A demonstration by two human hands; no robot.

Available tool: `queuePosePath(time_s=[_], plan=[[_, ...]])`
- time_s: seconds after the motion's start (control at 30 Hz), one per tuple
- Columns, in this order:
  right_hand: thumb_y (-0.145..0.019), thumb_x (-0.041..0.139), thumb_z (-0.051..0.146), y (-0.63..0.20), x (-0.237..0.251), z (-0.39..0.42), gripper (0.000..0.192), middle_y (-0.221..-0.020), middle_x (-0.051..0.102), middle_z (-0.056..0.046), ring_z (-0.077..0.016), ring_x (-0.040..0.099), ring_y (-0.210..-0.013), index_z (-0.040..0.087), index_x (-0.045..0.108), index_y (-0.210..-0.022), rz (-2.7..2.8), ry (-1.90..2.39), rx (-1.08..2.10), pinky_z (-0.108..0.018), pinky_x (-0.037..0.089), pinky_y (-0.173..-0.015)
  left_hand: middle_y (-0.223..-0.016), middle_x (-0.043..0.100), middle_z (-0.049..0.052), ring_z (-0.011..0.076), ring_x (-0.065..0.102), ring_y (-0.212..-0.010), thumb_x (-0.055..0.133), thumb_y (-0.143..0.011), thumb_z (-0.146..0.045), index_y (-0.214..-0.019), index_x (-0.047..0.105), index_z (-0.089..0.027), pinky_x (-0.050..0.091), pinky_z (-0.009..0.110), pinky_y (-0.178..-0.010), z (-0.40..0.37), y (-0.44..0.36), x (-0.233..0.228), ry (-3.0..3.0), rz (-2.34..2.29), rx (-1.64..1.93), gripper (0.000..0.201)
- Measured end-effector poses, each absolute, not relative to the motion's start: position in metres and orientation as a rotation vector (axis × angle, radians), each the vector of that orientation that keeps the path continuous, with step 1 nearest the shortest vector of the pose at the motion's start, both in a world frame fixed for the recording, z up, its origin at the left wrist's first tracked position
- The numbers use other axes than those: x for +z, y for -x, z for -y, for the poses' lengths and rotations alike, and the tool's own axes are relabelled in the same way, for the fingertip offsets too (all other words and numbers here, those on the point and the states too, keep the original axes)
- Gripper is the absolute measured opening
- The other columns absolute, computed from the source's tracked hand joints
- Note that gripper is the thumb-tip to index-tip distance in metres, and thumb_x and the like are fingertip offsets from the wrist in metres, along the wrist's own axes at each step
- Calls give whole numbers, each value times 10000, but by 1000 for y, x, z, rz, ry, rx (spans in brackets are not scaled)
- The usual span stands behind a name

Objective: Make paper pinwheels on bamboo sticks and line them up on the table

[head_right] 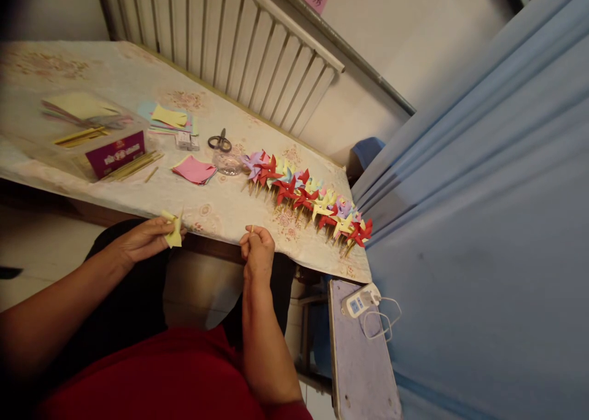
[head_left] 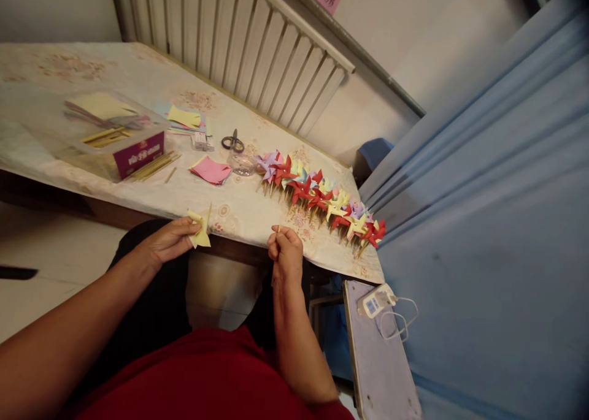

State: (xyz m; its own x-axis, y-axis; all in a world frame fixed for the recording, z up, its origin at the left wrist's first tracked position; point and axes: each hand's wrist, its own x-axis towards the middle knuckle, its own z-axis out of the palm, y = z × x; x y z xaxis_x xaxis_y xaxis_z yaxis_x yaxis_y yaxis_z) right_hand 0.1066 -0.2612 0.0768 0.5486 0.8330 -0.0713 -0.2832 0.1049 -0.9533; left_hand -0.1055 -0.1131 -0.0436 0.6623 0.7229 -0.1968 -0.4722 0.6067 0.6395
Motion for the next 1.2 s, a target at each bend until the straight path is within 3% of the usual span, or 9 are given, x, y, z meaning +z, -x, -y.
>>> queuePosePath(time_s=[0.3,1.2], plan=[[-716,596,378,-105,79,263,217,-458,519,91,-26,245,-312,172,570,-781,587,1241,861,-191,127,-351,-718,737,101,191,714,-659,910,-520,-113,-782,727,-85,609,246,-643,114,105,-40,-560,-484,713,320],[-720,589,320,-106,76,263,186,-519,551,80,-23,255,-339,168,585,-827,581,1277,813,-187,146,-372,-710,730,86,176,687,-636,885,-494,-84,-779,706,-94,592,250,-627,117,105,-34,-550,-548,728,336]])
